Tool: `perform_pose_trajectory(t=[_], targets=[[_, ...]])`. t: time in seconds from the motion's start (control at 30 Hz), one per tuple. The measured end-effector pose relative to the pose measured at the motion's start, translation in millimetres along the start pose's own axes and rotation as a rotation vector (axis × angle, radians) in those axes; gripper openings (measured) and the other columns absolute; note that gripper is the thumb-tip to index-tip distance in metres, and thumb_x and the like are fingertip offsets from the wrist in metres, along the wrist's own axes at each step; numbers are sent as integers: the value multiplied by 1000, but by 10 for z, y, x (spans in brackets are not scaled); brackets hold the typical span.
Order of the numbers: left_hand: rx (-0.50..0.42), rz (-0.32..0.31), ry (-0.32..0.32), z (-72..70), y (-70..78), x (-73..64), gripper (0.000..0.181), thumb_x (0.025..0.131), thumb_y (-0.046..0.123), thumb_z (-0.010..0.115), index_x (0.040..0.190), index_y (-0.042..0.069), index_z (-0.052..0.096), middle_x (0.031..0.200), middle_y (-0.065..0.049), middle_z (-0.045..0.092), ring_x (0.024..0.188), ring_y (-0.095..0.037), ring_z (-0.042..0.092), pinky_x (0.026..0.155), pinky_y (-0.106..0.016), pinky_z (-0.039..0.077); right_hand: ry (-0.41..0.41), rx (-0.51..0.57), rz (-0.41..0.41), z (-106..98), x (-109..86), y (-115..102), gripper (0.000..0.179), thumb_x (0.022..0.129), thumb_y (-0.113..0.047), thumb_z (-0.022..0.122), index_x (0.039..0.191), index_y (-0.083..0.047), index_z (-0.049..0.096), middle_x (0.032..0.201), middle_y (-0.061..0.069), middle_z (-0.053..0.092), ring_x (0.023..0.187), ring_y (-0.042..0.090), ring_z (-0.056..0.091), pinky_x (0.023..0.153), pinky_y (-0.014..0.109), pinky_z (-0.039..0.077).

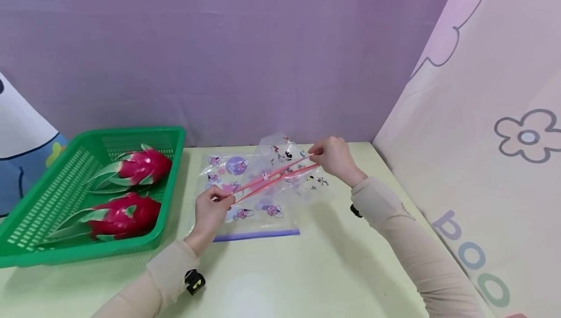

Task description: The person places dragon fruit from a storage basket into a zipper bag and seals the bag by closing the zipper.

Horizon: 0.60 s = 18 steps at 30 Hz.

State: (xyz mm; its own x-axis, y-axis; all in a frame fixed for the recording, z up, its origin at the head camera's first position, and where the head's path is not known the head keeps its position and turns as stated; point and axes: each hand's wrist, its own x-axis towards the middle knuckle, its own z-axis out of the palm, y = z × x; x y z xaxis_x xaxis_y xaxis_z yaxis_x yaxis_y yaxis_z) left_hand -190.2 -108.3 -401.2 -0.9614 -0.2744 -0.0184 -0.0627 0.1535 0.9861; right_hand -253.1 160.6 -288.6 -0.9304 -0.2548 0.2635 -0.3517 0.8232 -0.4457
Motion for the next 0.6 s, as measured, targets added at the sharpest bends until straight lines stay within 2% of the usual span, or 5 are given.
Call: perform_pose_trajectory(t=[0.17, 0.33, 0.43, 0.6], targets=[[-14, 0, 14, -18, 10, -5, 7, 79, -1, 64, 79, 0, 57, 79, -5, 58, 65, -14, 60, 61, -27, 53, 25, 77, 34, 34, -2, -84, 13, 82, -10, 68, 92, -4, 73, 83, 10, 71, 66, 18, 64, 58, 28, 50], [-81, 10, 24, -7, 52, 4, 11, 80, 0, 65, 81, -2, 55, 76, -1, 56, 63, -6, 58, 60, -19, 53, 48, 174, 83, 115, 38, -193, 13, 84, -15, 66, 92, -7, 73, 86, 9, 71, 65, 16, 63, 55, 25, 49], [-121, 0, 1, 51, 97, -5, 12, 79, 0, 65, 84, -3, 54, 75, 1, 54, 62, -5, 57, 61, -18, 53, 54, 206, 84, 173, 60, -256, 13, 85, -16, 65, 91, -8, 72, 86, 8, 71, 63, 16, 62, 54, 25, 48], [-155, -70, -67, 167, 160, -57, 16, 81, 3, 65, 89, 0, 52, 78, -1, 51, 64, -10, 59, 62, -19, 53, 52, 220, 69, 265, 77, -368, 12, 85, -16, 65, 89, -8, 73, 87, 7, 71, 66, 17, 63, 56, 25, 48]])
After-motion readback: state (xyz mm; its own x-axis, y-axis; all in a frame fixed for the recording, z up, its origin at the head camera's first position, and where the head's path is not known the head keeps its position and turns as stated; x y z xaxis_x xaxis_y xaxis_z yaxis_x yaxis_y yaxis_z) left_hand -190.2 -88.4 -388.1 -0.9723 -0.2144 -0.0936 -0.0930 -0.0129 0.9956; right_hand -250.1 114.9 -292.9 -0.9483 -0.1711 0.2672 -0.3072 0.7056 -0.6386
